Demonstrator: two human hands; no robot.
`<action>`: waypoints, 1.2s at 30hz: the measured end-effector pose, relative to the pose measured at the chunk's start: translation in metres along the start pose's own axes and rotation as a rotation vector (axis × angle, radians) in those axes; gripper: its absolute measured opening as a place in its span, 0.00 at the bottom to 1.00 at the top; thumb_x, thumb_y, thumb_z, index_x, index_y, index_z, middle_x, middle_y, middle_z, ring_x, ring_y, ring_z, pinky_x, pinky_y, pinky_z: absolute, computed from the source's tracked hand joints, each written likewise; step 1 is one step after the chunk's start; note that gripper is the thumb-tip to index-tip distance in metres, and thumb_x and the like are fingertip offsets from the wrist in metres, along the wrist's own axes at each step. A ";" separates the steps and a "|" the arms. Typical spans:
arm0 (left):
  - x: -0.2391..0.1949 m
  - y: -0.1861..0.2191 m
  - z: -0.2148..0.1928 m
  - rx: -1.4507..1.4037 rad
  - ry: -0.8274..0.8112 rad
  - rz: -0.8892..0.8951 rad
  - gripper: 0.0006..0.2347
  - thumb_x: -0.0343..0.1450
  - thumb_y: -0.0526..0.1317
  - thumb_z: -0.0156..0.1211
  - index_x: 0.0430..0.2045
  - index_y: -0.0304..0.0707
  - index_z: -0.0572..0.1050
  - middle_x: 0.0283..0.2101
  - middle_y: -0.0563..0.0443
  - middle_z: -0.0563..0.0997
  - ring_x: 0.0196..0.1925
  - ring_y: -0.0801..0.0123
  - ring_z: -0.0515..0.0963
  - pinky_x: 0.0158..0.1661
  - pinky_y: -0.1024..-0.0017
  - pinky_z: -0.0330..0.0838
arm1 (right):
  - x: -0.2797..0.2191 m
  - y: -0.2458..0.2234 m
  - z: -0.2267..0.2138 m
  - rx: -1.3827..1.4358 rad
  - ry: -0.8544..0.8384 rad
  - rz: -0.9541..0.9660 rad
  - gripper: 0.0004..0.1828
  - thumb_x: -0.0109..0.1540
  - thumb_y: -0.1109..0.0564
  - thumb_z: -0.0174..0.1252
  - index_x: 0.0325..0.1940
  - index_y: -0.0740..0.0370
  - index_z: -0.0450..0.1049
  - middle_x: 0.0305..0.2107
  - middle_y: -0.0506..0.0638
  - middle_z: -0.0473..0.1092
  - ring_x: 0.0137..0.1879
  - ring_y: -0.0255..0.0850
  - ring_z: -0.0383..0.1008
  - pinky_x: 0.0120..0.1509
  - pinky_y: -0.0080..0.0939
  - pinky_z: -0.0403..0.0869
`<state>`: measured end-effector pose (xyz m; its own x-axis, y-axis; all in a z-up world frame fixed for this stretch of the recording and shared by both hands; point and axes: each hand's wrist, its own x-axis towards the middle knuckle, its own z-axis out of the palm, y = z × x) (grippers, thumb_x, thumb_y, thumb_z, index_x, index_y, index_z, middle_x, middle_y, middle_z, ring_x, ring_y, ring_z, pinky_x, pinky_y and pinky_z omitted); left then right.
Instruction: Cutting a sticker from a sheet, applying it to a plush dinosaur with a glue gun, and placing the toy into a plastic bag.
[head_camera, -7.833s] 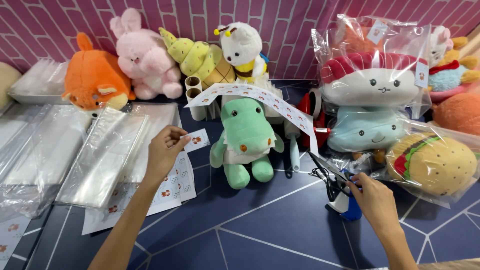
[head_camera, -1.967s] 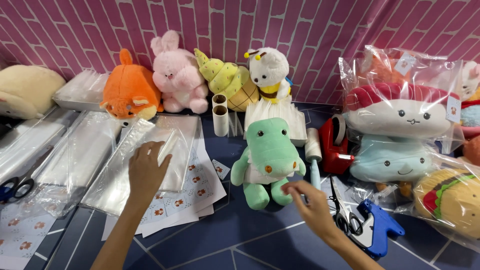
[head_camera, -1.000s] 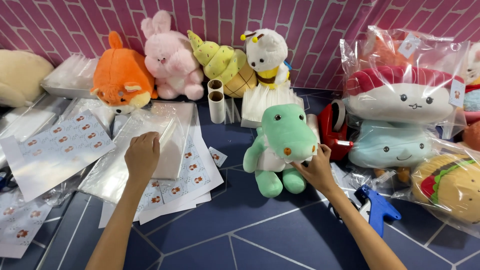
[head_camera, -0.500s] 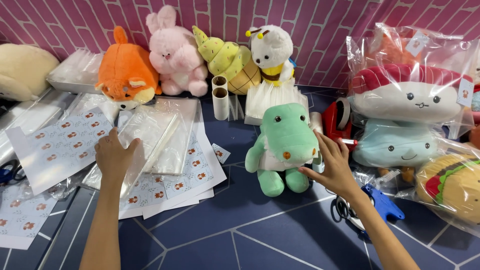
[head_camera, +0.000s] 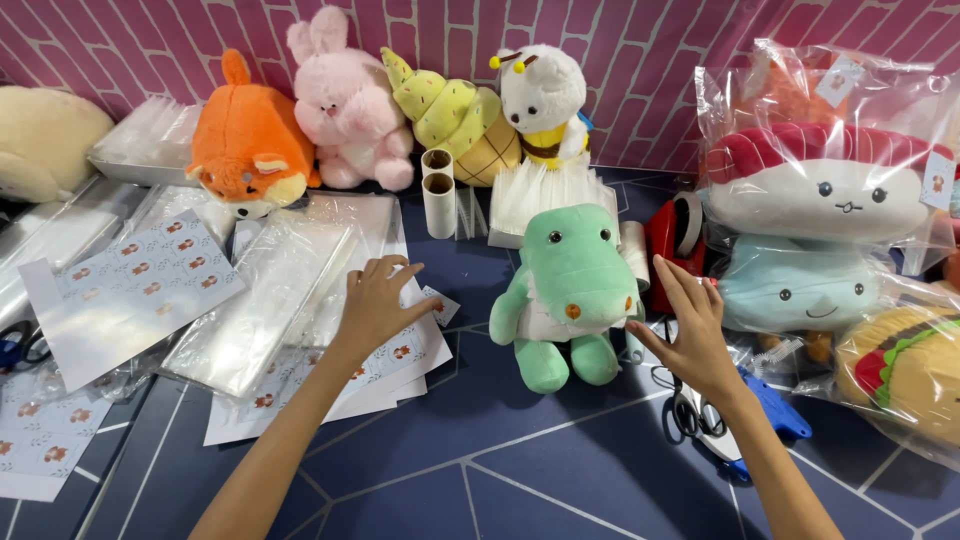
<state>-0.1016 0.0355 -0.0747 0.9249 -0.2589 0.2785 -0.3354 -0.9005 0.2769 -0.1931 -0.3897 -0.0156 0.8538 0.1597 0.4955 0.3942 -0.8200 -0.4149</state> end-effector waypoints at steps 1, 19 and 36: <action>0.002 0.000 0.009 -0.002 -0.002 0.001 0.28 0.68 0.68 0.56 0.55 0.52 0.77 0.55 0.50 0.73 0.58 0.59 0.73 0.56 0.51 0.64 | 0.000 -0.002 -0.001 -0.001 -0.001 0.002 0.48 0.59 0.44 0.65 0.79 0.56 0.54 0.67 0.55 0.58 0.73 0.47 0.56 0.78 0.55 0.38; 0.034 0.009 0.031 -0.260 -0.230 -0.058 0.21 0.60 0.49 0.75 0.39 0.48 0.69 0.43 0.50 0.71 0.55 0.54 0.68 0.51 0.51 0.58 | 0.002 0.010 0.003 0.152 0.025 0.021 0.50 0.58 0.49 0.66 0.80 0.60 0.51 0.68 0.57 0.59 0.75 0.50 0.53 0.78 0.58 0.35; 0.038 0.031 0.030 -0.867 -0.054 -0.242 0.16 0.71 0.44 0.66 0.52 0.45 0.74 0.41 0.38 0.85 0.47 0.50 0.83 0.47 0.57 0.78 | -0.019 0.039 -0.041 0.086 0.116 0.258 0.13 0.67 0.57 0.59 0.56 0.51 0.80 0.47 0.49 0.76 0.54 0.46 0.77 0.65 0.47 0.70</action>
<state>-0.0716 -0.0130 -0.0830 0.9876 -0.1321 0.0850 -0.1276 -0.3588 0.9247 -0.2072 -0.4471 -0.0101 0.8867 -0.1161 0.4474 0.2011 -0.7747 -0.5995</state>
